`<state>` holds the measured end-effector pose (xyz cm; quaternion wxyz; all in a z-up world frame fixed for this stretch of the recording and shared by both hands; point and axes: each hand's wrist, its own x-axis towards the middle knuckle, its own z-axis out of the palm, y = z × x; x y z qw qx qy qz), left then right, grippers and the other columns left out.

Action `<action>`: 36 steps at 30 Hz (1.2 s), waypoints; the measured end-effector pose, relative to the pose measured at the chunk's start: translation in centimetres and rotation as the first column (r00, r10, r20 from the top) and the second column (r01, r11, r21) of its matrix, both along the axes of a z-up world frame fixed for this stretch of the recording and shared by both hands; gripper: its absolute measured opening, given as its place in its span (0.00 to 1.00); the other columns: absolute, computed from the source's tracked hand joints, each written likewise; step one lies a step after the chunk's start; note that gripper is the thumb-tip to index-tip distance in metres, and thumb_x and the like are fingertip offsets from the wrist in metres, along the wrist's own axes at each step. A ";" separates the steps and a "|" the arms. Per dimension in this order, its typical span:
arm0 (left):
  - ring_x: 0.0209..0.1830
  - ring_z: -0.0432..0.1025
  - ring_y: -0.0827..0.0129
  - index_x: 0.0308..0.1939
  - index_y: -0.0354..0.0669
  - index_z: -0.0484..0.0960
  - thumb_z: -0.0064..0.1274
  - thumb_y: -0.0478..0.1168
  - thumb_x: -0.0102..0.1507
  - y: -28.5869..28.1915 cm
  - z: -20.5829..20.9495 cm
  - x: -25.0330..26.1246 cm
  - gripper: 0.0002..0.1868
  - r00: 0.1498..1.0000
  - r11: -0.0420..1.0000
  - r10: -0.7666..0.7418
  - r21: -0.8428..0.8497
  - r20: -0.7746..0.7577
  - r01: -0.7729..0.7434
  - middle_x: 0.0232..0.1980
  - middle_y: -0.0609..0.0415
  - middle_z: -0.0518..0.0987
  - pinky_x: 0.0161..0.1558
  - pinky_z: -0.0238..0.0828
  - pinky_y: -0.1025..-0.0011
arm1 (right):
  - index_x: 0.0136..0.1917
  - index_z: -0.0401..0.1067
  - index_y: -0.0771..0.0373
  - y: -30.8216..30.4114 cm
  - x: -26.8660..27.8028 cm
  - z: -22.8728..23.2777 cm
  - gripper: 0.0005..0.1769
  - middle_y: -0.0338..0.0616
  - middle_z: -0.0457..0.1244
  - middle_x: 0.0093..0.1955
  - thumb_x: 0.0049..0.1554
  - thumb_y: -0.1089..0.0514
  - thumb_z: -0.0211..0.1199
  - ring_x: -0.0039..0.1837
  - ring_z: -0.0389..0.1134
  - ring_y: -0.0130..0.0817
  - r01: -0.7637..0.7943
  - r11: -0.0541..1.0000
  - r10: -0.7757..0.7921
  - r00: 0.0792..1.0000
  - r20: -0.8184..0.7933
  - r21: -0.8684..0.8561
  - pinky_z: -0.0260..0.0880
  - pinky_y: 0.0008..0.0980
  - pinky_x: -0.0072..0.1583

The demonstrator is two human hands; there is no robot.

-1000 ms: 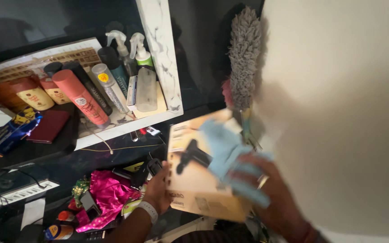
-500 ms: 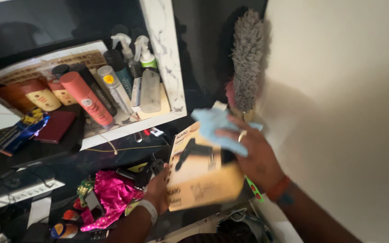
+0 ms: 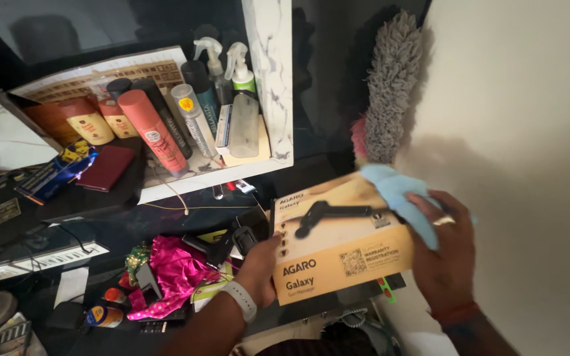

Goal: The person picks up a blue cloth and a massage gun, wipes the surface of the device and its storage case with the cloth, and holds the operating device against their arm.

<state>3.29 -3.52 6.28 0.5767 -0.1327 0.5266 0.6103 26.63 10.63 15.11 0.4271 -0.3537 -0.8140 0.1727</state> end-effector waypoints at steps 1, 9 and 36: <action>0.43 0.79 0.55 0.55 0.42 0.76 0.43 0.53 0.71 0.3 0.3 0.0 0.20 1.000 1.000 0.002 -0.018 -0.023 -0.002 0.46 0.47 0.84 0.49 0.78 0.49 | 0.65 0.76 0.56 0.0 -0.1 0.1 0.26 0.47 0.61 0.70 0.54 0.68 0.60 0.65 0.64 0.46 -0.006 0.999 0.004 0.999 0.036 0.043 0.64 0.42 0.66; 0.50 0.78 0.50 0.58 0.41 0.75 0.37 0.55 0.71 3.8 1.6 1.1 0.24 0.981 0.999 0.038 0.028 0.190 -0.044 0.52 0.42 0.82 0.53 0.75 0.46 | 0.62 0.76 0.53 -3.0 -3.2 -1.2 0.39 0.48 0.61 0.66 0.33 0.61 0.69 0.67 0.62 0.52 -0.277 0.941 0.209 0.928 0.310 0.196 0.61 0.50 0.60; 0.46 0.81 0.54 0.58 0.34 0.75 0.57 0.40 0.61 2.4 4.4 1.1 0.23 0.935 0.936 -0.277 0.159 -0.219 0.315 0.52 0.45 0.82 0.46 0.83 0.53 | 0.64 0.75 0.46 1.0 -2.0 -1.2 0.29 0.42 0.66 0.63 0.50 0.66 0.66 0.63 0.68 0.40 -0.278 0.949 0.304 0.932 0.198 -0.150 0.70 0.39 0.63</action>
